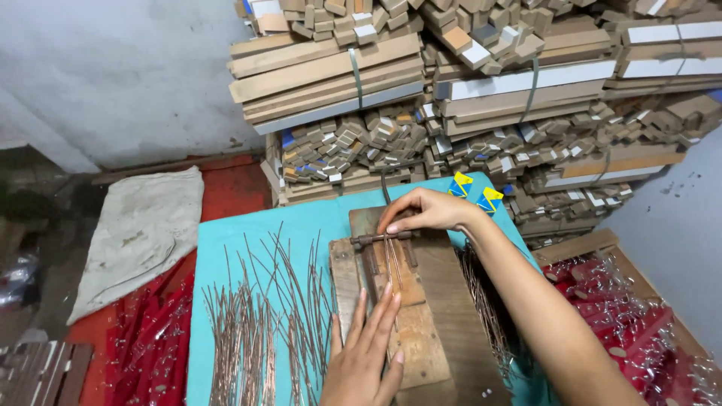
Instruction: Bending thin metal rods using a manual jig on a workbench
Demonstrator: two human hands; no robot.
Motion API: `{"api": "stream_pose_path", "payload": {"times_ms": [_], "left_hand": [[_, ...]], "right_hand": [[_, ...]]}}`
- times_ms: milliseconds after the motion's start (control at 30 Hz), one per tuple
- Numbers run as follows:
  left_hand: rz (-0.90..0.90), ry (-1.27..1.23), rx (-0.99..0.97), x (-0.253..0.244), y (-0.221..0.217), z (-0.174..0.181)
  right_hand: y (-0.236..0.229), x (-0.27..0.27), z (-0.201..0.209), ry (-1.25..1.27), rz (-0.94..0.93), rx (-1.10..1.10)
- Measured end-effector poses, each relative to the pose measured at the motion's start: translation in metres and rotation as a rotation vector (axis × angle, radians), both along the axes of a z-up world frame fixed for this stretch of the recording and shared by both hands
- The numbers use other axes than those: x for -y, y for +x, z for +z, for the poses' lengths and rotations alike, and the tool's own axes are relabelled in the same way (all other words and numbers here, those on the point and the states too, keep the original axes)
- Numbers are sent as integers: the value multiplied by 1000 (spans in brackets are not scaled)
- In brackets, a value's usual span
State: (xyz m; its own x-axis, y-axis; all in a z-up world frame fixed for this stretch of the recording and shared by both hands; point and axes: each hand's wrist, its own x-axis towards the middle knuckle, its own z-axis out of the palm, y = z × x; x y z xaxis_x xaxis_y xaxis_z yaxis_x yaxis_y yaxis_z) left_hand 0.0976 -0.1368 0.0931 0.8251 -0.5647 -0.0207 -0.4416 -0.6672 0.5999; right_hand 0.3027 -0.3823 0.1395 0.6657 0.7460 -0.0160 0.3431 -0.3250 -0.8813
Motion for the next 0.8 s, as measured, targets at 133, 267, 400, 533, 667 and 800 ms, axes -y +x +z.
{"api": "stream_pose_path", "payload": {"times_ms": [133,267,400,533,667,800], "left_hand": [[18,-95,19,-1,-1,4],[42,-113,-57,2,-1,13],[57,-160,-125,3,-4,18],[107,-204,-151,3,-9,16],[133,-244,-149,4,-13,14],[151,-243,-208,5,-14,19]], "right_hand": [[19,1,-18,76,74,-10],[32,-1,-26,75,92,-51],[33,4,-30,160,-9,-11],[37,27,-41,316,-108,-82],[35,36,-47,308,-215,-35],[56,38,-74,495,-415,-107]]}}
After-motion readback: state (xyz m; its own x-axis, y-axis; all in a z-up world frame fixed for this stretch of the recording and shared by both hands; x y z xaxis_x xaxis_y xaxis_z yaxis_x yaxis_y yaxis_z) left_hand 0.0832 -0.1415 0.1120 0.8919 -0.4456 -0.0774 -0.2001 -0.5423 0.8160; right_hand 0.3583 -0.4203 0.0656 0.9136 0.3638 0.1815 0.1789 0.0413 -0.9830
